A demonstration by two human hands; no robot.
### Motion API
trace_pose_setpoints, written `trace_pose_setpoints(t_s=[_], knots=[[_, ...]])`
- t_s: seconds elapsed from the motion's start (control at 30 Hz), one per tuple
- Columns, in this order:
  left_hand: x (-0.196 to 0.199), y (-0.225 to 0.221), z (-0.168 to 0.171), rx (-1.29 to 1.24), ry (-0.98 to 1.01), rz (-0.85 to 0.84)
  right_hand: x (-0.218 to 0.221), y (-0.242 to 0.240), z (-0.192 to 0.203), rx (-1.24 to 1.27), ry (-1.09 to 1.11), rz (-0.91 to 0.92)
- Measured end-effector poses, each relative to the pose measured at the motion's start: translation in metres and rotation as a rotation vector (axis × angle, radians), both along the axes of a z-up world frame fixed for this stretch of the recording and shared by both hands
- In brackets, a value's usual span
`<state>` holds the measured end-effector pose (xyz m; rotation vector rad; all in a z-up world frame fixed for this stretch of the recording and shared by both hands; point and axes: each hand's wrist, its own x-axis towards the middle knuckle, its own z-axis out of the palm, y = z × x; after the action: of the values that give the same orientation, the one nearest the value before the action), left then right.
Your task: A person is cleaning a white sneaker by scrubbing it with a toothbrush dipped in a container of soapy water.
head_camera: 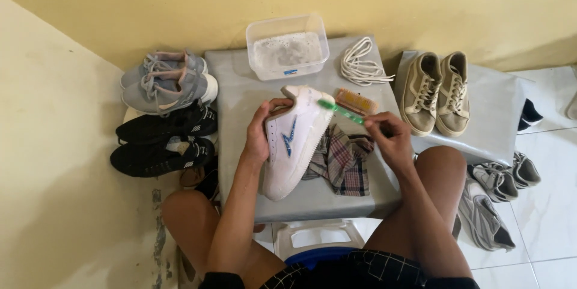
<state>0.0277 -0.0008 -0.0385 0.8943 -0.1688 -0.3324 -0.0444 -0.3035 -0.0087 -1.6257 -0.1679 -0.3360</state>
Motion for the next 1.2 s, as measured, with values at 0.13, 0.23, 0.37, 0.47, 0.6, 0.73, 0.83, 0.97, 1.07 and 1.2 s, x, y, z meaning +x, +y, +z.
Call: trace_pose_setpoints(t_s=[0.13,0.23,0.37,0.47,0.6,0.73,0.83,0.97,1.07,1.2], knots=[[0.006,0.004,-0.013,-0.044,0.033,-0.004,0.001,0.008,0.001,-0.014,0.006,0.086],[0.004,0.009,-0.016,-0.047,0.047,0.000,0.001,0.011,-0.009,-0.028,0.033,0.032],[0.005,0.012,-0.021,-0.049,0.068,-0.005,-0.001,0.020,-0.009,-0.007,0.055,0.102],[0.001,0.011,-0.014,-0.043,0.068,0.012,-0.001,0.027,-0.005,0.013,0.062,0.078],[-0.006,0.005,-0.002,-0.036,0.053,0.007,-0.003,0.039,0.010,-0.041,0.072,0.042],[-0.014,0.003,0.003,-0.017,0.024,0.030,-0.004,0.047,0.026,-0.156,0.073,-0.100],[-0.025,0.004,0.013,-0.036,-0.014,-0.031,-0.016,0.055,0.052,-0.184,0.013,0.054],[-0.032,0.010,0.019,-0.079,-0.049,-0.037,-0.026,0.050,0.058,-0.298,-0.124,-0.056],[-0.038,0.009,0.034,-0.133,-0.052,-0.049,-0.032,0.039,0.049,-0.368,-0.193,-0.077],[-0.037,-0.003,0.047,-0.187,-0.079,-0.044,-0.041,0.042,0.065,-0.418,-0.322,-0.034]])
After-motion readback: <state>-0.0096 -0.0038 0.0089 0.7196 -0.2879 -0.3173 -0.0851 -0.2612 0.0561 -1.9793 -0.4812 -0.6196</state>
